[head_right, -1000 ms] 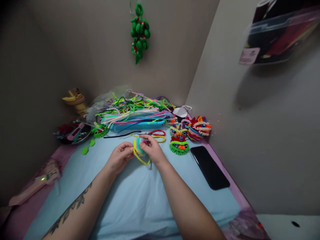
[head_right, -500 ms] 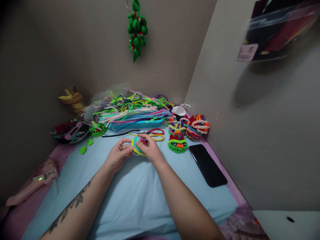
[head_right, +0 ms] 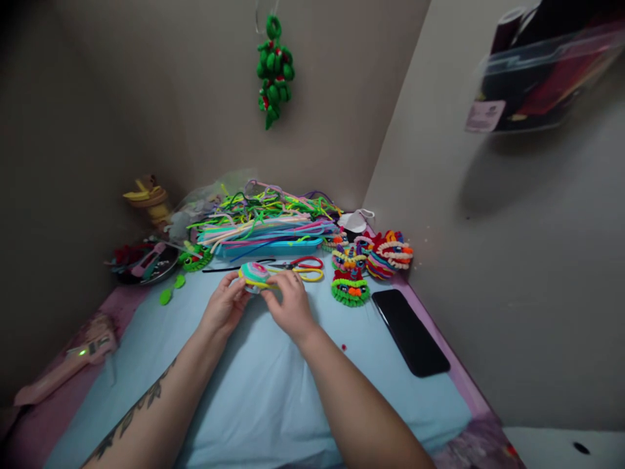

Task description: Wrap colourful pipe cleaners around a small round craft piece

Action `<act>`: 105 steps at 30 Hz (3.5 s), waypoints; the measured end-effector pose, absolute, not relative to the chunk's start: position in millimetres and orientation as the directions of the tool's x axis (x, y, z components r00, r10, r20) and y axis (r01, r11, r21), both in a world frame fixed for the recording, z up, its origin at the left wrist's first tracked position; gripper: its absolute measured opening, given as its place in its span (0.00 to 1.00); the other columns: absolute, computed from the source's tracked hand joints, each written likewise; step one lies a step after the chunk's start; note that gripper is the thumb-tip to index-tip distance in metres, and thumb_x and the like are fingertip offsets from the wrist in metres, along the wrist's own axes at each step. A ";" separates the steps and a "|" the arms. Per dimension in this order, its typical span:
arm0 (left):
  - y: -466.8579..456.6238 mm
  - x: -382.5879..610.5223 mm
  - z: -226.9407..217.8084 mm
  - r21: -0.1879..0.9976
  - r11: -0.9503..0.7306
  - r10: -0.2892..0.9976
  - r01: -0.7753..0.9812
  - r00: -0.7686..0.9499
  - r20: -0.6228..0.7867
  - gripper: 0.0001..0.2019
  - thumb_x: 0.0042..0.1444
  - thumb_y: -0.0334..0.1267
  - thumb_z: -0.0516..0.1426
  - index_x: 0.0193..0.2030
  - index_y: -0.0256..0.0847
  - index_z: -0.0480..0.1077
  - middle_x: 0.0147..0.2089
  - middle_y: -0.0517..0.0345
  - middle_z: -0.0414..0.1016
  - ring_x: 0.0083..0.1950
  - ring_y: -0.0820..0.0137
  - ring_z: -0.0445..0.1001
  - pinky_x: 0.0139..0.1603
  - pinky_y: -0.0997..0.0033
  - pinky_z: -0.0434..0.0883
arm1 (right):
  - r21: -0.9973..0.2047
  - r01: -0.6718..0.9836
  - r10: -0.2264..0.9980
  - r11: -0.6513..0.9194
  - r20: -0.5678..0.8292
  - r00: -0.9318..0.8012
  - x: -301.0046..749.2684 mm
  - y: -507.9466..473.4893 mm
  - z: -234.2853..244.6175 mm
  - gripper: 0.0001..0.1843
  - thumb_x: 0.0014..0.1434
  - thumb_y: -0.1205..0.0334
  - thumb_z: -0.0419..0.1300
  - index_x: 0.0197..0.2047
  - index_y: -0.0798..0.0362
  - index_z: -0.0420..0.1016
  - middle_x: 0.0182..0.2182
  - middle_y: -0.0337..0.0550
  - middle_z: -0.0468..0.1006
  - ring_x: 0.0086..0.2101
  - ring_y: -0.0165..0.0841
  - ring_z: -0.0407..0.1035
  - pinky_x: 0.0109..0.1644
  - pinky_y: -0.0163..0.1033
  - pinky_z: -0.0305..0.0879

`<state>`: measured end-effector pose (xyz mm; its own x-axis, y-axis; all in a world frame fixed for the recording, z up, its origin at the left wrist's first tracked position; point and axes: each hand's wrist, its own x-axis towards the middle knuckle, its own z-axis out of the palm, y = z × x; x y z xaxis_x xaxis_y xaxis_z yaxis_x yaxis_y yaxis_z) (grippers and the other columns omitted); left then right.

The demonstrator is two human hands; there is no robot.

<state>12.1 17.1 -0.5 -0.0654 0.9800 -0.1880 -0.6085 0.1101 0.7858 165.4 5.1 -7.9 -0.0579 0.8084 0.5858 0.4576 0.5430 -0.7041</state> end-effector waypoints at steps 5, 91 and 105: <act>17.4 13.2 -2.2 0.766 0.109 0.976 -0.634 -0.078 -0.204 0.20 0.38 0.32 0.68 0.37 0.39 0.65 0.30 0.61 0.78 0.31 0.75 0.76 0.34 0.77 0.72 | -0.664 0.502 0.806 0.555 0.580 -0.124 161.9 3.3 -8.4 0.04 0.58 0.67 0.55 0.33 0.50 0.70 0.33 0.43 0.73 0.39 0.38 0.65 0.48 0.44 0.60; 12.0 15.4 3.7 0.598 0.205 0.935 -0.775 -0.025 -0.353 0.16 0.52 0.26 0.59 0.46 0.43 0.67 0.34 0.61 0.79 0.30 0.74 0.78 0.42 0.69 0.74 | -0.965 0.082 0.954 0.249 0.259 0.148 153.0 15.8 -29.5 0.05 0.50 0.60 0.61 0.28 0.53 0.73 0.27 0.38 0.72 0.29 0.32 0.65 0.35 0.36 0.62; 9.9 15.3 1.3 0.710 0.134 0.967 -0.692 -0.064 -0.246 0.20 0.44 0.30 0.65 0.45 0.40 0.68 0.35 0.57 0.80 0.31 0.73 0.78 0.40 0.71 0.73 | -0.917 0.229 0.918 0.327 0.366 0.155 158.4 9.5 -21.7 0.05 0.55 0.61 0.57 0.35 0.52 0.72 0.30 0.40 0.73 0.29 0.31 0.66 0.34 0.36 0.63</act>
